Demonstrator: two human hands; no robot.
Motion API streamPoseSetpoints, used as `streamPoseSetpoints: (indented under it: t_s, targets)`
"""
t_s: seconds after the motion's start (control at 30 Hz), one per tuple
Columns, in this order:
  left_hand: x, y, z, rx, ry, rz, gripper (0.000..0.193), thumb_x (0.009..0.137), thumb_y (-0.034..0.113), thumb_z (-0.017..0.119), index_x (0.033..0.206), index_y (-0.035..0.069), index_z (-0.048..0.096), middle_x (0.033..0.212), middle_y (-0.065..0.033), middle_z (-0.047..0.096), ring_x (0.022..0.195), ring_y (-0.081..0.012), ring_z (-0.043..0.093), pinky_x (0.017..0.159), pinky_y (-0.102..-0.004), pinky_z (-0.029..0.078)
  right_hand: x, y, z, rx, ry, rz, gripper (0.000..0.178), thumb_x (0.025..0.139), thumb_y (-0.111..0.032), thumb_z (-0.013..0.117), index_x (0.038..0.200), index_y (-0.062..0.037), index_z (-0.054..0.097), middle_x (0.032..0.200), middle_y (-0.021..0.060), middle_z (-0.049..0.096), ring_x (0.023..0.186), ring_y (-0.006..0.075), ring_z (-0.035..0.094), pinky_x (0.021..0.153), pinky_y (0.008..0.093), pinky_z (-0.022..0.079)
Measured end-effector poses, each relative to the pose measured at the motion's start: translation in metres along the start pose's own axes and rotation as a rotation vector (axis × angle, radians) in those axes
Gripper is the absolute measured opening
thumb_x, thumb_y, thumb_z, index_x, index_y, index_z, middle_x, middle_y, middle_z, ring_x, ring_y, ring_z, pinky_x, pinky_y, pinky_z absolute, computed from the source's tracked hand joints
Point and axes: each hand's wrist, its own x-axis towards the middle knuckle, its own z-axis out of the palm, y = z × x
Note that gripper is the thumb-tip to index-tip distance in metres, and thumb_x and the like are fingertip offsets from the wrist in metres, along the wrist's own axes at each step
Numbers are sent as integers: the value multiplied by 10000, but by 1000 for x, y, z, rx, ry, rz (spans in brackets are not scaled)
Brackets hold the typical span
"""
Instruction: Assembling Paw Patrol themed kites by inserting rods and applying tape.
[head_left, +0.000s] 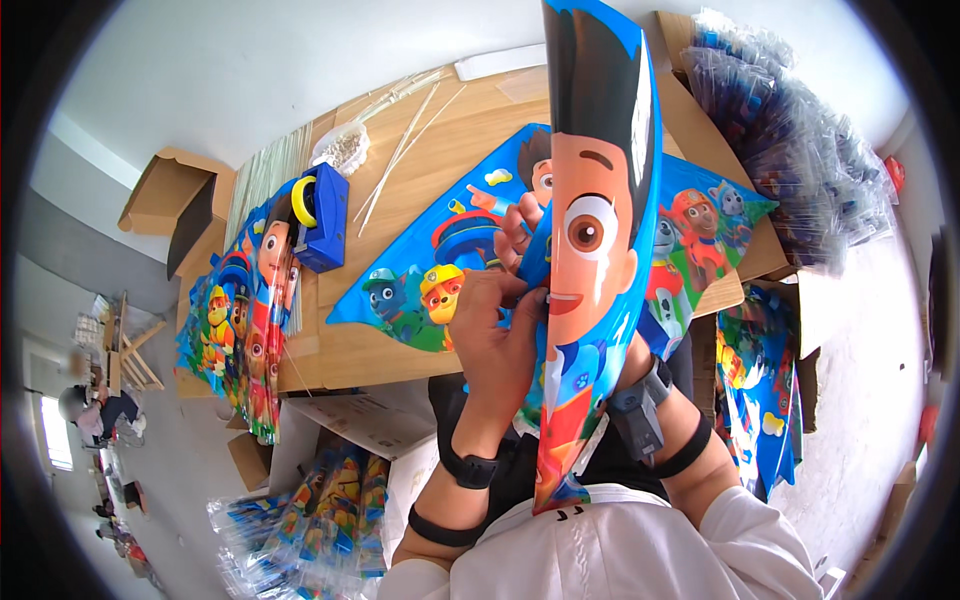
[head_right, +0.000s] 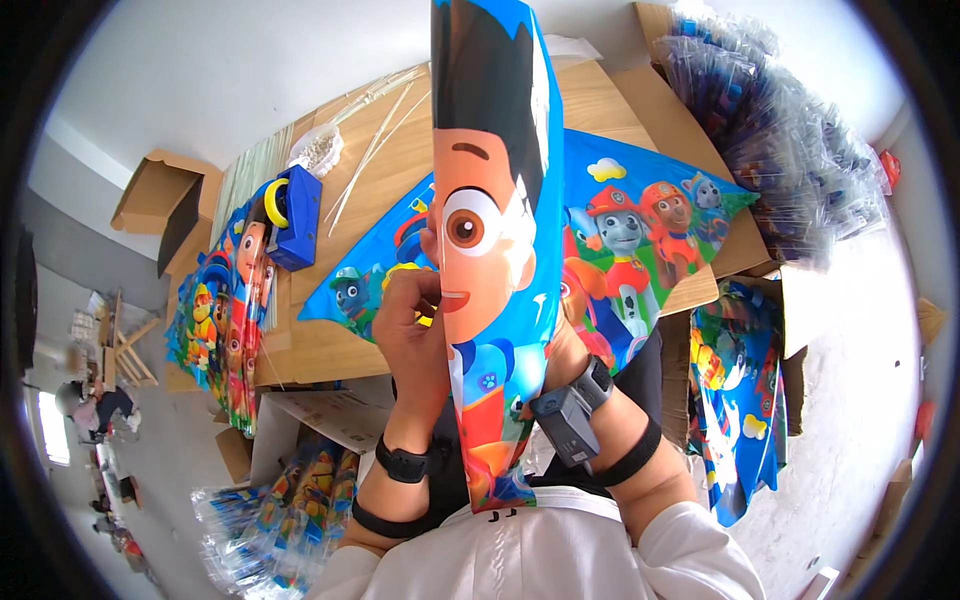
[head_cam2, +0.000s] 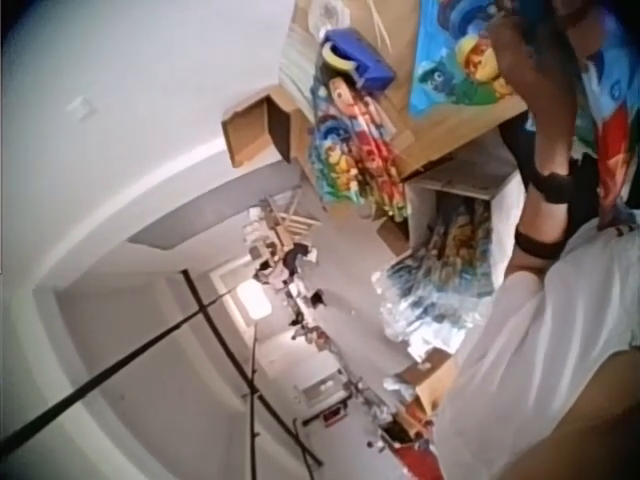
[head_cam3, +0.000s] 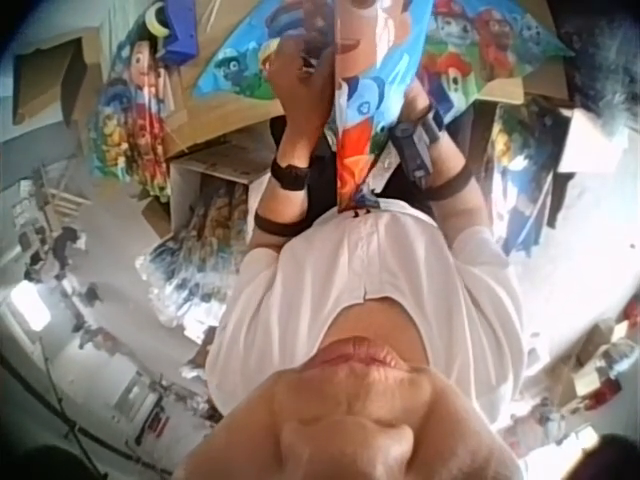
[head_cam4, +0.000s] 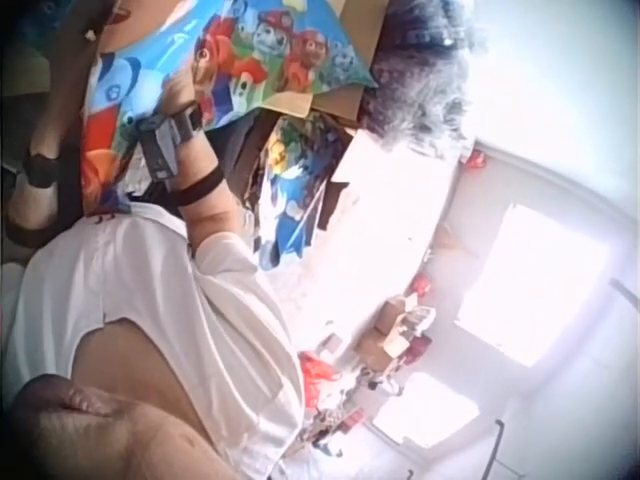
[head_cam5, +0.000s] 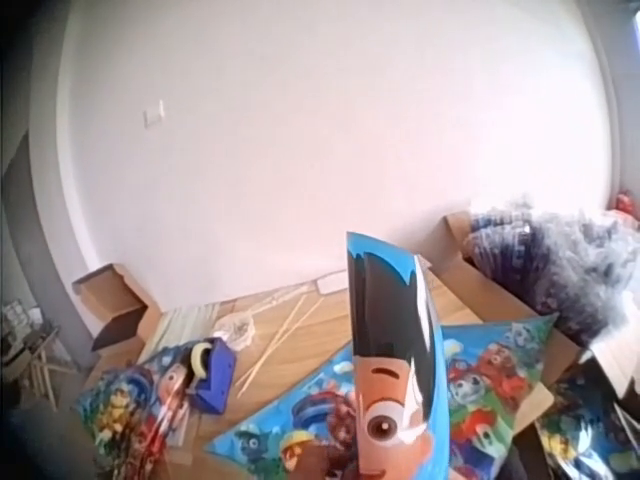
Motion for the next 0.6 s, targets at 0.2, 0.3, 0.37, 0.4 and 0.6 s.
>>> streamPoseSetpoints:
  t_s: [0.2,0.3,0.37,0.4,0.6]
  targets:
    - [3,-5,-14,4,112,174,99,842,10,594,838,21,495,795,-62,517,736,-138,518,634,-278,422,-9,-22,10,-194,173,78,466,955,-284,491,1323,-15,398,1243,148,537,1090,235,564,906,356,498]
    - [15,-9,-56,-67,221,-38,93,909,72,548,841,46,490,760,6,486,744,-82,496,655,-243,416,-15,-51,17,-672,311,-84,406,908,-199,549,1253,0,469,1132,110,608,974,185,621,813,310,534]
    - [28,-13,-96,16,178,26,61,883,51,570,908,36,516,834,-3,548,785,-82,524,715,-237,435,-8,-81,20,-831,41,-32,400,827,-129,634,1182,10,514,1046,73,638,913,143,629,769,269,535]
    - [34,-17,-111,-68,153,-30,95,873,43,575,956,22,531,873,-19,573,811,-85,539,743,-237,441,-3,-98,19,-928,59,94,426,770,-94,689,1150,10,528,1001,47,647,882,119,625,752,249,527]
    - [75,-67,-156,463,-290,-314,191,734,6,658,914,-37,609,802,-93,614,731,-131,556,675,-289,447,11,-210,-11,-2054,245,338,323,590,-122,764,826,47,621,774,111,648,726,178,620,622,341,454]
